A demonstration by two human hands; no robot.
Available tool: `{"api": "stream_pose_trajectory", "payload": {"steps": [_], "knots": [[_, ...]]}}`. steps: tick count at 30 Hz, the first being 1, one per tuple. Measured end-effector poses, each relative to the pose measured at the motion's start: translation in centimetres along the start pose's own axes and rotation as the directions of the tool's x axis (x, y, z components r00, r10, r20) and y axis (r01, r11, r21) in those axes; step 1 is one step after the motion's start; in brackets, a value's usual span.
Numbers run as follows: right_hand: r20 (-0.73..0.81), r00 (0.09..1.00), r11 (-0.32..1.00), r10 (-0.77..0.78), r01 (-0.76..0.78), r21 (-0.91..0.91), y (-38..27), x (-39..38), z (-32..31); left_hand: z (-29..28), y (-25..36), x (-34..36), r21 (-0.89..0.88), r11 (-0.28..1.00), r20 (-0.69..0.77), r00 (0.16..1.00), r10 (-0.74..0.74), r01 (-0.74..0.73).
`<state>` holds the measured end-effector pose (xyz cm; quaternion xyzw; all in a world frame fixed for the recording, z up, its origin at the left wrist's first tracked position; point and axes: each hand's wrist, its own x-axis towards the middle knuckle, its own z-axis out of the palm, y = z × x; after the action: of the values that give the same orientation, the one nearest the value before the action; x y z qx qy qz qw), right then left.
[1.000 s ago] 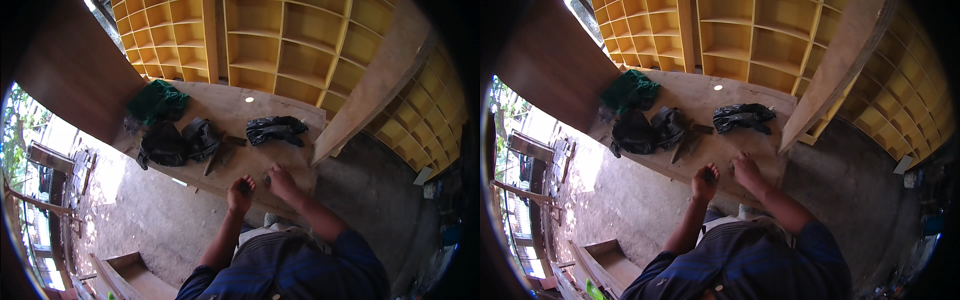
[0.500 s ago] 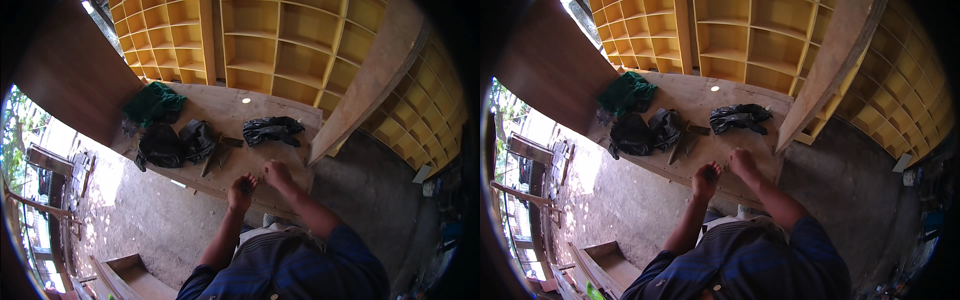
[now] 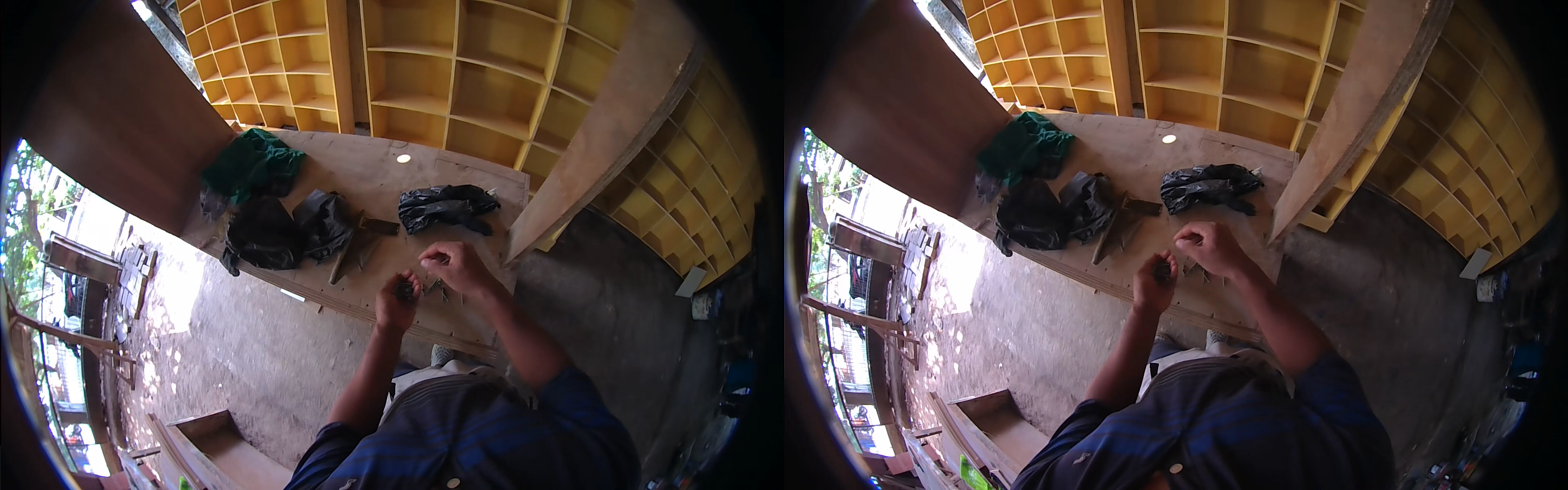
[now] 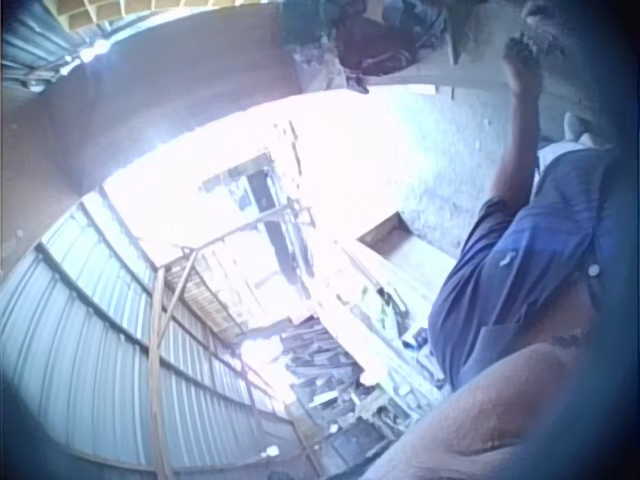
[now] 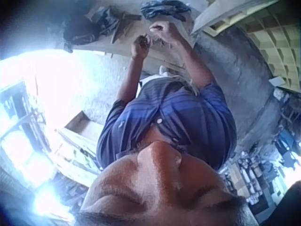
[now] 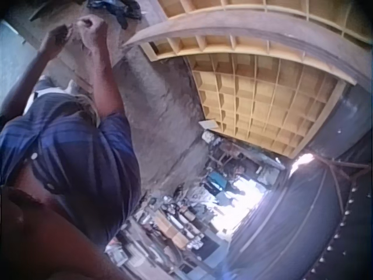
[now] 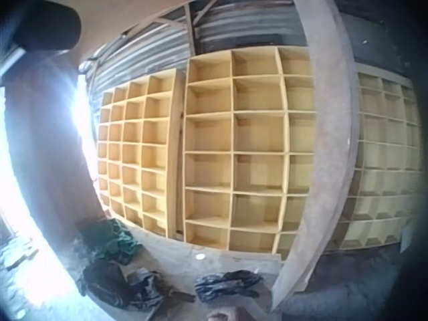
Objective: The person gathers small hardware by hand, collects a black plastic bag, and then prepares painting supplies at a workstation by handling a paint can and a plastic water bottle.
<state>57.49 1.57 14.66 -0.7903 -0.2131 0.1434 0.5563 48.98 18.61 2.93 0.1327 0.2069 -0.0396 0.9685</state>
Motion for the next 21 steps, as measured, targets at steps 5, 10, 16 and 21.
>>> {"api": "stream_pose_trajectory", "payload": {"steps": [5, 10, 16, 21], "knots": [[0.246, 0.929, 0.794, -0.276, 0.364, -0.487, 9.2, -1.6, 2.5, 0.2, 1.6, -1.1, -0.081, 0.996, -0.090, 0.995, 0.031, -0.039], [0.471, 0.799, 0.601, -0.373, 0.595, -0.534, 9.7, -2.8, 1.6, -0.3, 2.5, -1.9, -0.063, 0.993, -0.147, 0.985, 0.088, -0.099], [0.413, 0.875, 0.597, -0.254, 0.478, -0.645, 6.4, -4.4, -0.4, 0.1, 1.6, -2.0, -0.062, 0.996, -0.131, 0.990, 0.060, -0.069], [0.364, 0.911, 0.559, -0.193, 0.407, -0.722, 6.7, -5.0, 1.1, 0.9, 1.0, -1.8, 0.006, 1.000, -0.072, 0.997, 0.017, -0.017]]}}
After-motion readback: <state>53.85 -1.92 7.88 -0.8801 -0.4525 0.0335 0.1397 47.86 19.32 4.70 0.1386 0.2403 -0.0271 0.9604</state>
